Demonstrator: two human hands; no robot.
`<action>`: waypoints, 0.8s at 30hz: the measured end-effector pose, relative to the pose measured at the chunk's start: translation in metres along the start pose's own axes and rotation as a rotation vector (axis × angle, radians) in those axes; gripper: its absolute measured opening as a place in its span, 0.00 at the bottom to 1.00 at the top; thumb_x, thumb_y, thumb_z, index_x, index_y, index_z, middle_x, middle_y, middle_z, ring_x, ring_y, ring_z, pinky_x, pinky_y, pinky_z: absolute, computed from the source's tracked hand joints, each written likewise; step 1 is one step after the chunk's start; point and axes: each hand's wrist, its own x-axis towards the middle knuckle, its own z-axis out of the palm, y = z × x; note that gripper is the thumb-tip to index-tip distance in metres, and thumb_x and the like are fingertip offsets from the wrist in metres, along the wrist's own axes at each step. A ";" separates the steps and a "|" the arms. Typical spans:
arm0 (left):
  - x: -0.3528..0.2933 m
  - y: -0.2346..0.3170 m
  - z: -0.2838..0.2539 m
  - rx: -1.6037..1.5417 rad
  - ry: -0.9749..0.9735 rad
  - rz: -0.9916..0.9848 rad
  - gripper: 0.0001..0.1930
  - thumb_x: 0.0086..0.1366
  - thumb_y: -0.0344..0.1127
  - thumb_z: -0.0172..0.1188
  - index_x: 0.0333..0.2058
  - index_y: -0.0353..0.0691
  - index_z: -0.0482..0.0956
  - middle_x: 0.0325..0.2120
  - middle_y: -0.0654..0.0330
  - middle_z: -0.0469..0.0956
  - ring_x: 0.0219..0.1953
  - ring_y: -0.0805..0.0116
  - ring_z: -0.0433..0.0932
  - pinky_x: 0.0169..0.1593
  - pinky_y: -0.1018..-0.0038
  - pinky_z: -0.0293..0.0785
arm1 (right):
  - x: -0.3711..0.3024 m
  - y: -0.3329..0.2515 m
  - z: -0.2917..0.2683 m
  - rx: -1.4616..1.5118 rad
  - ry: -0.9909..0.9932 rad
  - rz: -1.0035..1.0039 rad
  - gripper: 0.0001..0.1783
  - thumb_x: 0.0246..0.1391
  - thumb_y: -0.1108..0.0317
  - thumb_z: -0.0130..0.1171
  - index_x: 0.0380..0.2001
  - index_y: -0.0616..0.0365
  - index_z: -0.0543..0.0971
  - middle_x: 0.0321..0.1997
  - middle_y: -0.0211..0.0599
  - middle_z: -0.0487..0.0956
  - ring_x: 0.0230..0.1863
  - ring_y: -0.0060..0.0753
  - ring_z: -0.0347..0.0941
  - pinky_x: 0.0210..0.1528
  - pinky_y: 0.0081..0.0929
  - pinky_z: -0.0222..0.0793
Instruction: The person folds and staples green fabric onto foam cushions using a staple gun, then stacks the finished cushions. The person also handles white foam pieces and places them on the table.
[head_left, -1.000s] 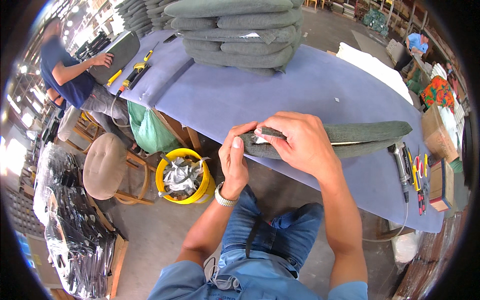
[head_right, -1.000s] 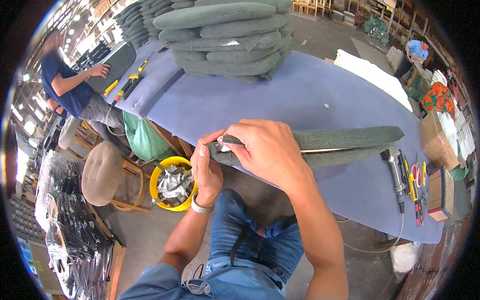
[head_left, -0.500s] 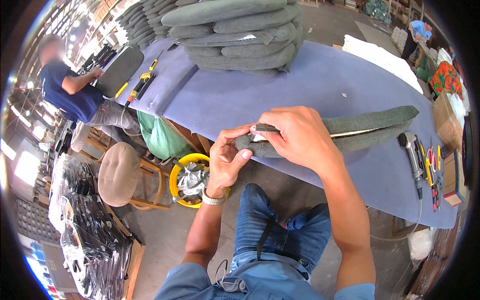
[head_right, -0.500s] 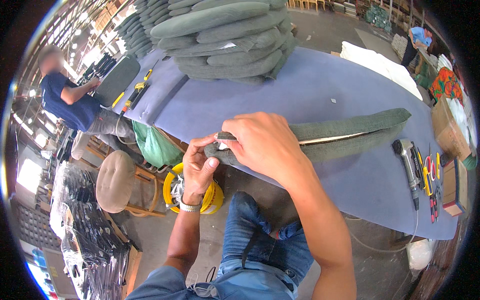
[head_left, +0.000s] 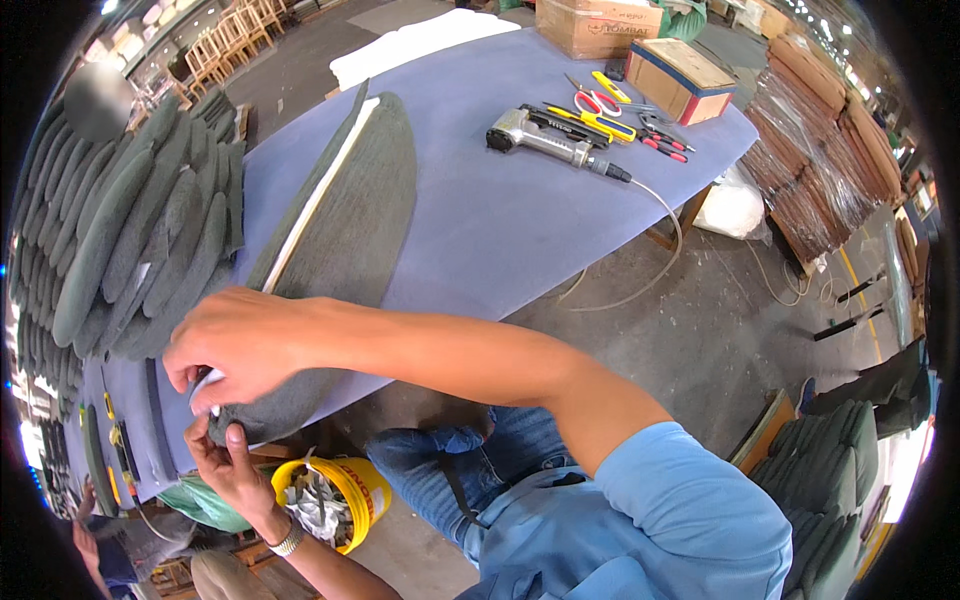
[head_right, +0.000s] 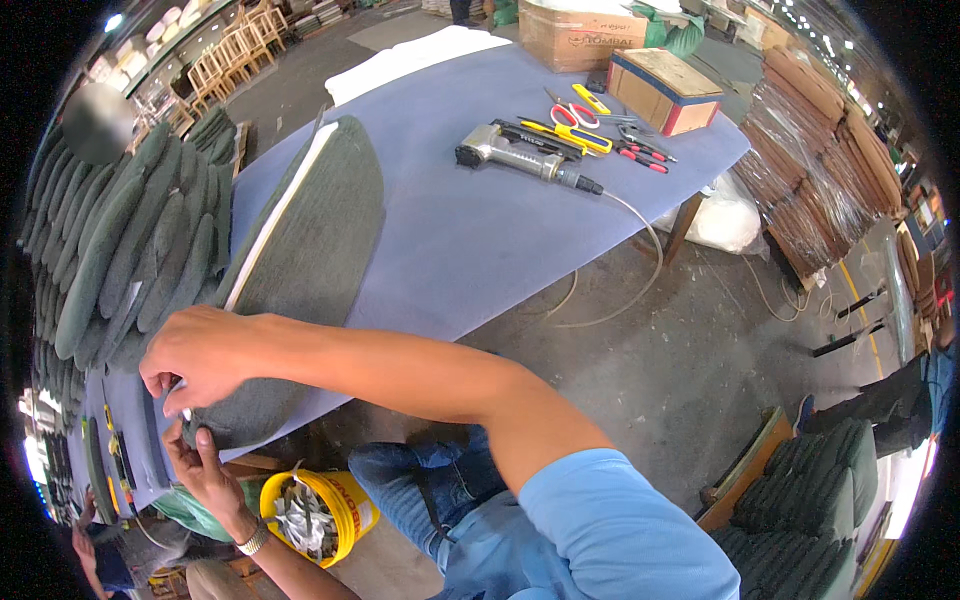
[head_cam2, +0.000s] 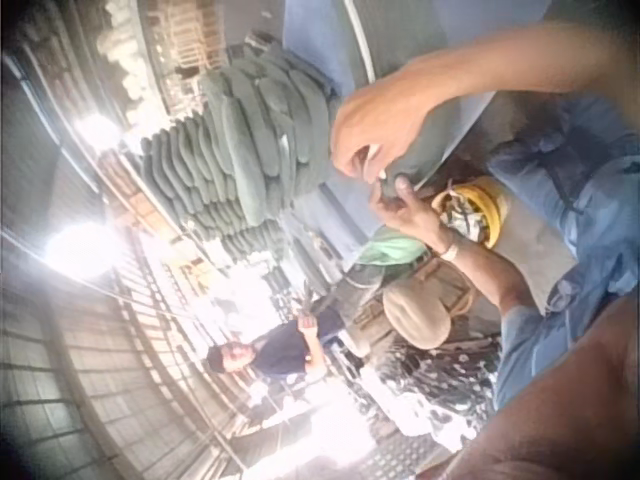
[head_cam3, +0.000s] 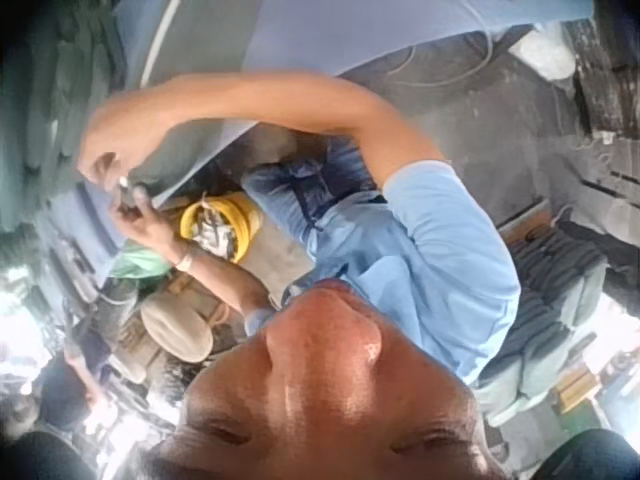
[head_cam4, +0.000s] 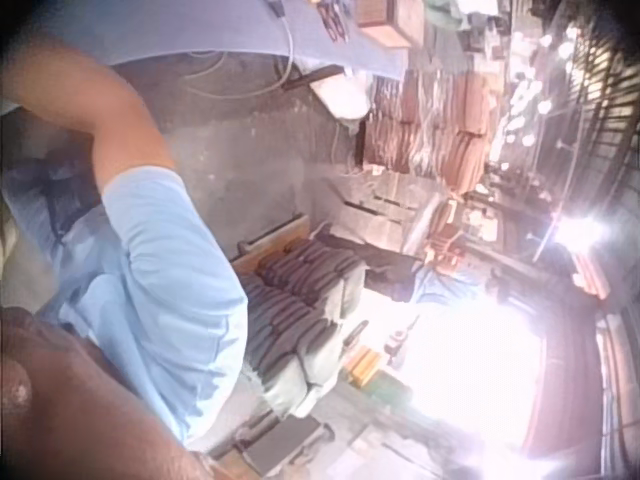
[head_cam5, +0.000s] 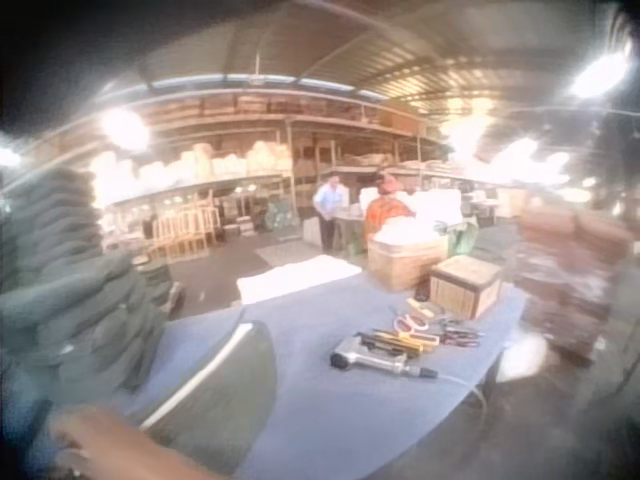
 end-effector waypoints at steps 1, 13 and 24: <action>-0.002 -0.003 -0.005 -0.010 -0.003 -0.030 0.20 0.71 0.36 0.65 0.56 0.34 0.71 0.51 0.58 0.73 0.50 0.70 0.70 0.56 0.73 0.65 | -0.012 -0.004 -0.011 -0.033 0.090 -0.143 0.17 0.48 0.55 0.74 0.35 0.54 0.84 0.39 0.38 0.86 0.42 0.48 0.83 0.42 0.45 0.77; -0.033 0.018 -0.019 0.297 0.032 -0.210 0.39 0.68 0.59 0.63 0.66 0.34 0.68 0.57 0.37 0.72 0.63 0.45 0.69 0.66 0.50 0.58 | -0.344 0.095 -0.356 -0.915 0.646 0.974 0.12 0.62 0.61 0.62 0.44 0.54 0.86 0.40 0.45 0.87 0.44 0.44 0.85 0.48 0.38 0.77; -0.043 0.043 0.014 0.279 0.096 -0.150 0.25 0.64 0.35 0.69 0.57 0.35 0.74 0.51 0.57 0.76 0.54 0.64 0.73 0.59 0.69 0.70 | -0.408 0.224 -0.464 -1.293 -0.218 1.007 0.17 0.61 0.57 0.59 0.33 0.61 0.85 0.36 0.56 0.83 0.41 0.60 0.79 0.46 0.54 0.72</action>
